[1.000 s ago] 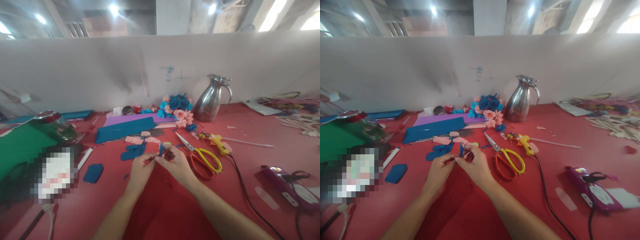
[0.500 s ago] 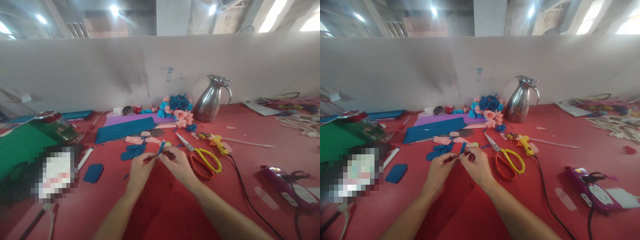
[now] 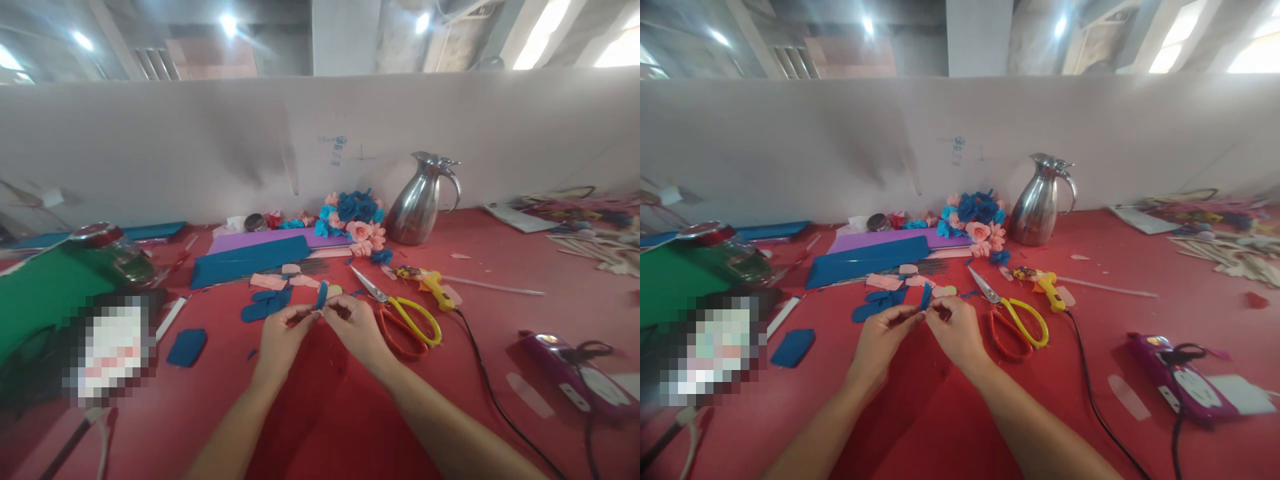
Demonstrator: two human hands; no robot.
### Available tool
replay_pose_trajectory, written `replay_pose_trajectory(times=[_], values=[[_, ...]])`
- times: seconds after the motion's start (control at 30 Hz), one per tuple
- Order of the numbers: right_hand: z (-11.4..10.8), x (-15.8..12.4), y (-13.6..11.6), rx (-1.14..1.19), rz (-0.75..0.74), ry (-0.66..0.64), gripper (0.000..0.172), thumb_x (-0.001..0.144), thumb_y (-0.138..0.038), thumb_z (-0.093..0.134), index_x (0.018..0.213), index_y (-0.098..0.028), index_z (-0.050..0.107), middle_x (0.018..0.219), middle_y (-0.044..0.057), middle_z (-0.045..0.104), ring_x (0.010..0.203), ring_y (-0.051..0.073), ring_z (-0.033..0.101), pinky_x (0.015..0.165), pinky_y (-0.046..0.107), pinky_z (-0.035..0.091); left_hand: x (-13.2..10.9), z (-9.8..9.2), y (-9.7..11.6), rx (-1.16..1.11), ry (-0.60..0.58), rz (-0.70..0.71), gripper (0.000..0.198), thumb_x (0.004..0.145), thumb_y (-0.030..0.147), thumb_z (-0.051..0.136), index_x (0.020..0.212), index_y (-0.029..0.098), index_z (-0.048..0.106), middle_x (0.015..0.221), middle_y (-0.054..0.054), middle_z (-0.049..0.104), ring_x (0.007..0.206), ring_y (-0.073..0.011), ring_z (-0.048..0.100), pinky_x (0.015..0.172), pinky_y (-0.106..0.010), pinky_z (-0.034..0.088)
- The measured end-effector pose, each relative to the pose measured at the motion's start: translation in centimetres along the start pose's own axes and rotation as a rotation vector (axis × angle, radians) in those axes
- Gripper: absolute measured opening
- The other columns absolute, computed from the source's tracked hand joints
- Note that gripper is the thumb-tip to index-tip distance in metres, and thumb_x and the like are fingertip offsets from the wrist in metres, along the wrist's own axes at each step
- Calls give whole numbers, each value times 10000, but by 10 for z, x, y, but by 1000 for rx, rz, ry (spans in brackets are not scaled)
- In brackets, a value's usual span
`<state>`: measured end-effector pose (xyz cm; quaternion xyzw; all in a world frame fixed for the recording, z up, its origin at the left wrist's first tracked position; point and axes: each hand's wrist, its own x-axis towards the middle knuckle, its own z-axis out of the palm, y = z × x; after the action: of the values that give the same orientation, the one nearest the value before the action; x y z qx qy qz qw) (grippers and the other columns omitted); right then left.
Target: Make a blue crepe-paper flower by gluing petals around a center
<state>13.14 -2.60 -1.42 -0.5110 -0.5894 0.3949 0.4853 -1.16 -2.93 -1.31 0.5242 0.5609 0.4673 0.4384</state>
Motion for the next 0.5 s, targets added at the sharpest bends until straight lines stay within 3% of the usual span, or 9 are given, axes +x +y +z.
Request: replay_pose_trajectory(times=[0.4, 0.5], values=[[1, 0, -2, 10, -37, 11, 141, 721, -229, 478, 673, -197, 607, 666, 0, 625, 624, 147, 567, 619, 257, 444, -3, 1, 10, -55, -4, -68, 252, 662, 361, 724, 844, 194, 771, 807, -47, 758, 789, -215, 650, 724, -287, 468], [-10, 6, -9, -2, -44, 57, 161, 744, -246, 489, 744, -194, 641, 720, 12, 667, 658, 153, 598, 629, 258, 457, -1, -1, 10, -60, 34, -79, 222, 632, 361, 755, 776, 192, 760, 787, -37, 747, 752, -189, 629, 683, -260, 453]])
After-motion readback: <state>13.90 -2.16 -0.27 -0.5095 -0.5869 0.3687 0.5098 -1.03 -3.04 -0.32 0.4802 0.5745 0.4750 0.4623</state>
